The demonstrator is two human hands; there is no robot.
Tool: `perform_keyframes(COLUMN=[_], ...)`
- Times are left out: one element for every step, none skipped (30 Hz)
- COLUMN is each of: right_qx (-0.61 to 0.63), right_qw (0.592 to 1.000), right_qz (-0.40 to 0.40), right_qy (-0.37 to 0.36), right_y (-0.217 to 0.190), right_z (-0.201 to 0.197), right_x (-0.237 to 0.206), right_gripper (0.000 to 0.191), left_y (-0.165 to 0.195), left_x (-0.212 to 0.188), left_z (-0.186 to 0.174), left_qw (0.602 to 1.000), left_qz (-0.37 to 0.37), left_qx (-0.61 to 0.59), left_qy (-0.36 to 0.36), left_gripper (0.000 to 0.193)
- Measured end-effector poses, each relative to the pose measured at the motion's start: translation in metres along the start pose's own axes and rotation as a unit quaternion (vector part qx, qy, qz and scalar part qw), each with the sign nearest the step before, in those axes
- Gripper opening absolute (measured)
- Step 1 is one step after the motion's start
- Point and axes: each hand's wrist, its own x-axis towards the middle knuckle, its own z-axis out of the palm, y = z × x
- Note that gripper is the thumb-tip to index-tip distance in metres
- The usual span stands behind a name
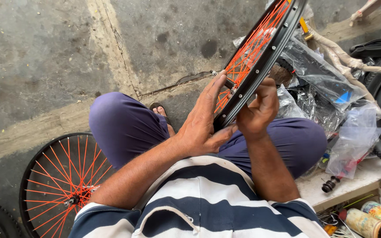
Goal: The person sits on the floor with a bicycle rim across their lap and threads orange spokes through the rim eyelets, working around the rim and adjusting spokes as they go. They rotate the rim to reach different sections and continue threading spokes throughout the episode.
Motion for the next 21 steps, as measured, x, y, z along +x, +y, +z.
perform_keyframes(right_qx=[-0.092, -0.047, -0.001, 0.045, 0.106, 0.164, 0.222, 0.265, 0.308, 0.350, 0.324, 0.297, 0.270, 0.256, 0.242, 0.228, 0.216, 0.202, 0.188, 0.203, 0.221], right_qw=[0.993, 0.998, 1.000, 0.999, 0.992, 0.978, 0.958, 0.947, 0.935, 0.920, 0.930, 0.940, 0.948, 0.957, 0.965, 0.971, 0.974, 0.977, 0.979, 0.976, 0.972], right_qz=[-0.070, -0.044, -0.020, 0.005, 0.062, 0.119, 0.175, 0.172, 0.170, 0.168, 0.164, 0.160, 0.156, 0.127, 0.098, 0.071, 0.068, 0.067, 0.068, 0.076, 0.080], right_qy=[0.016, 0.006, -0.006, -0.019, -0.030, -0.042, -0.053, -0.052, -0.050, -0.047, -0.052, -0.057, -0.063, -0.044, -0.026, -0.008, 0.008, 0.026, 0.043, 0.024, 0.005], right_y=[0.001, 0.002, 0.004, 0.007, 0.008, 0.010, 0.012, 0.013, 0.015, 0.017, 0.017, 0.018, 0.019, 0.019, 0.020, 0.020, 0.021, 0.021, 0.020, 0.020, 0.019], right_z=[0.001, 0.000, -0.003, -0.006, -0.011, -0.017, -0.021, -0.026, -0.029, -0.032, -0.037, -0.040, -0.044, -0.048, -0.051, -0.053, -0.054, -0.054, -0.052, -0.049, -0.045], right_x=[0.000, 0.000, 0.000, 0.001, 0.001, 0.000, -0.001, -0.003, -0.005, -0.006, -0.007, -0.008, -0.008, -0.008, -0.007, -0.006, -0.006, -0.005, -0.006, -0.006, -0.008], right_gripper=[0.031, 0.030, 0.029, 0.029, 0.029, 0.029, 0.030, 0.027, 0.025, 0.023, 0.021, 0.019, 0.017, 0.017, 0.016, 0.016, 0.020, 0.023, 0.027, 0.027, 0.027], left_y=[0.002, 0.003, 0.005, 0.006, 0.007, 0.007, 0.006, 0.005, 0.004, 0.002, 0.000, -0.002, -0.004, -0.007, -0.010, -0.013, -0.016, -0.019, -0.021, -0.023, -0.026], left_x=[0.000, 0.001, 0.002, 0.002, 0.003, 0.004, 0.005, 0.004, 0.003, 0.000, -0.004, -0.010, -0.015, -0.021, -0.027, -0.033, -0.039, -0.045, -0.052, -0.057, -0.060], left_z=[-0.001, -0.002, -0.003, -0.004, -0.005, -0.006, -0.007, -0.007, -0.007, -0.007, -0.007, -0.007, -0.007, -0.006, -0.005, -0.003, -0.002, -0.001, 0.000, 0.002, 0.003], left_qw=[1.000, 1.000, 1.000, 1.000, 1.000, 0.999, 0.999, 0.998, 0.998, 0.997, 0.997, 0.996, 0.996, 0.995, 0.994, 0.993, 0.992, 0.991, 0.990, 0.991, 0.992], left_qz=[0.000, 0.001, 0.003, 0.004, 0.011, 0.018, 0.025, 0.037, 0.047, 0.057, 0.056, 0.055, 0.055, 0.040, 0.026, 0.009, 0.016, 0.022, 0.025, 0.027, 0.031], left_qx=[0.000, 0.005, 0.010, 0.015, 0.007, -0.001, -0.009, -0.015, -0.022, -0.029, -0.036, -0.044, -0.051, -0.068, -0.086, -0.103, -0.109, -0.115, -0.123, -0.118, -0.112], left_qy=[0.002, -0.006, -0.012, -0.017, -0.025, -0.031, -0.038, -0.040, -0.042, -0.045, -0.046, -0.046, -0.047, -0.053, -0.057, -0.061, -0.060, -0.061, -0.060, -0.060, -0.059], left_gripper=[0.098, 0.096, 0.093, 0.092, 0.091, 0.091, 0.091, 0.092, 0.094, 0.095, 0.094, 0.092, 0.091, 0.086, 0.081, 0.076, 0.076, 0.076, 0.076, 0.074, 0.072])
